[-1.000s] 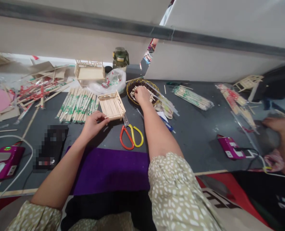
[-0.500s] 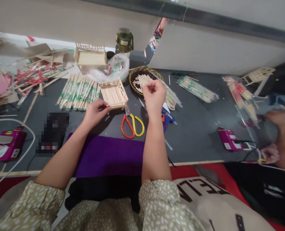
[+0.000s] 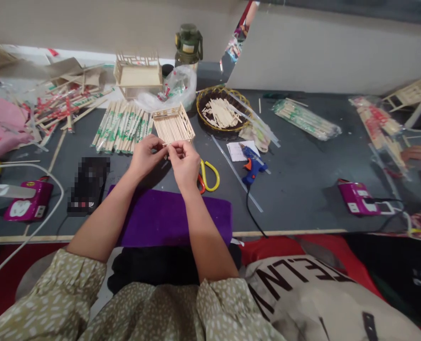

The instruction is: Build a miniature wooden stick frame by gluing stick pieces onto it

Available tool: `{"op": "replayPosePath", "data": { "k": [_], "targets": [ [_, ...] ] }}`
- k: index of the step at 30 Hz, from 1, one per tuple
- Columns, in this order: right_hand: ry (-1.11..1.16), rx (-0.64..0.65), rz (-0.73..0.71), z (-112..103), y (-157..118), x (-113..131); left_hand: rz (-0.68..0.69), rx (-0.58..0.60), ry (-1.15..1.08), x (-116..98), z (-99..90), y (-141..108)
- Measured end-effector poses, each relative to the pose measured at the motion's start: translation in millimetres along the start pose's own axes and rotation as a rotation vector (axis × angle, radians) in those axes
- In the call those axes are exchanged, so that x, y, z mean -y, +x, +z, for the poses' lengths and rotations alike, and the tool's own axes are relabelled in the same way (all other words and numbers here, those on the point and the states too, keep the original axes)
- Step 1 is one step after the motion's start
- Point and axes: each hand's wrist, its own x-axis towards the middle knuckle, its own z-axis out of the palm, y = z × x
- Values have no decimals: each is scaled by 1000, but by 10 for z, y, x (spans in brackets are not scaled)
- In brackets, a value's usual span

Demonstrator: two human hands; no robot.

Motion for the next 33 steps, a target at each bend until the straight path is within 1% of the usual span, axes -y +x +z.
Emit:
{"op": "replayPosePath", "data": {
  "k": [4,10,18,25,28,33],
  "targets": [
    [-33,-14,-38,3,-12,-63,-12,9,-12,-9,-1,3],
    [-164,-76,-102,27,-18,-44,-24,30,-16,-22,-18,8],
    [-248,-81,-132,74,-28,-54,-20,32,-29,-5,-13,6],
    [-156,-61,-117,62,-43,-76,-17,31,-43,-16,-20,8],
    [-120,-71,-118,70,-51,-85,-25,30,-54,-19,-20,9],
    [-69,-81,-35,84,-25,-112,-35,26,-48,-2,-6,11]
  ]
}}
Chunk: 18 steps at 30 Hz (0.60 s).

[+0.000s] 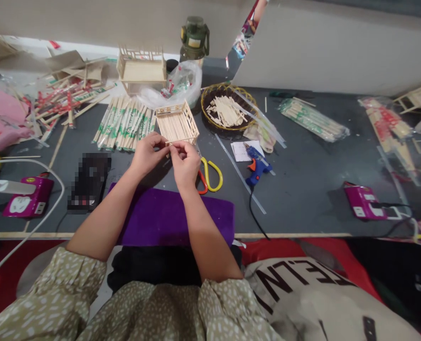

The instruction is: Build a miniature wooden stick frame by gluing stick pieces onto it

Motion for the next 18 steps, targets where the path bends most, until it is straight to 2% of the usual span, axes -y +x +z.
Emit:
{"op": "replayPosePath", "data": {
  "k": [11,18],
  "targets": [
    [210,23,41,16,51,-121,30,-2,20,24,-1,-5],
    [208,9,71,50,51,-109,54,-15,43,36,7,0]
  ]
}}
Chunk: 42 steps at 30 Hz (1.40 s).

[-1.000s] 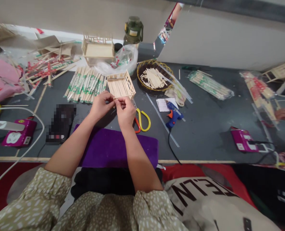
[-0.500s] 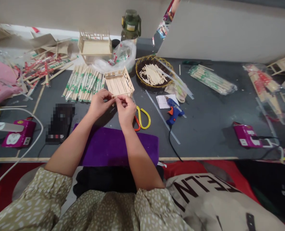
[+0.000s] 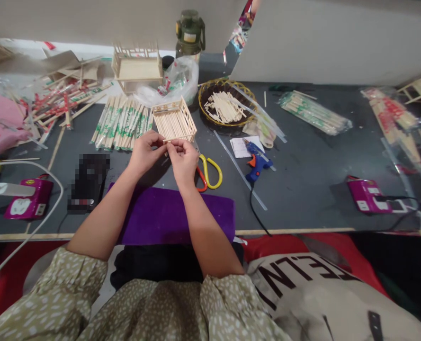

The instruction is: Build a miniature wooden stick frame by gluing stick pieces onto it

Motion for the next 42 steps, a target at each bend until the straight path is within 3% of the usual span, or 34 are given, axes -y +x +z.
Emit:
{"op": "replayPosePath", "data": {
  "k": [23,42],
  "targets": [
    [35,23,-8,-4,-1,-10,-30,16,-35,7,8,-3],
    [-117,0,-58,-64,-41,70,-21,20,-32,-4,1,-6]
  ]
}}
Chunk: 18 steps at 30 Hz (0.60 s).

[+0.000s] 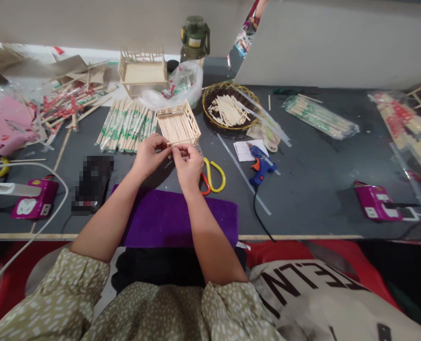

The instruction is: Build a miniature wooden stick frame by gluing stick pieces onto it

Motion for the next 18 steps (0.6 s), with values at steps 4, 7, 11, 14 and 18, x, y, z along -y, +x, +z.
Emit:
{"op": "replayPosePath", "data": {
  "k": [4,7,11,14,18],
  "targets": [
    [-7,7,-18,7,8,3,3,-8,6,-7,2,-2],
    [-1,-4,-11,19,9,-5,-4,-3,11,-17,-2,0],
    [71,-6,55,31,6,-31,-9,2,17,-23,-4,3],
    [108,47,102,31,6,-43,-8,3,16,-18,-1,3],
    [137,67,151,38,14,-42,-10,2,18,-9,4,1]
  ]
}}
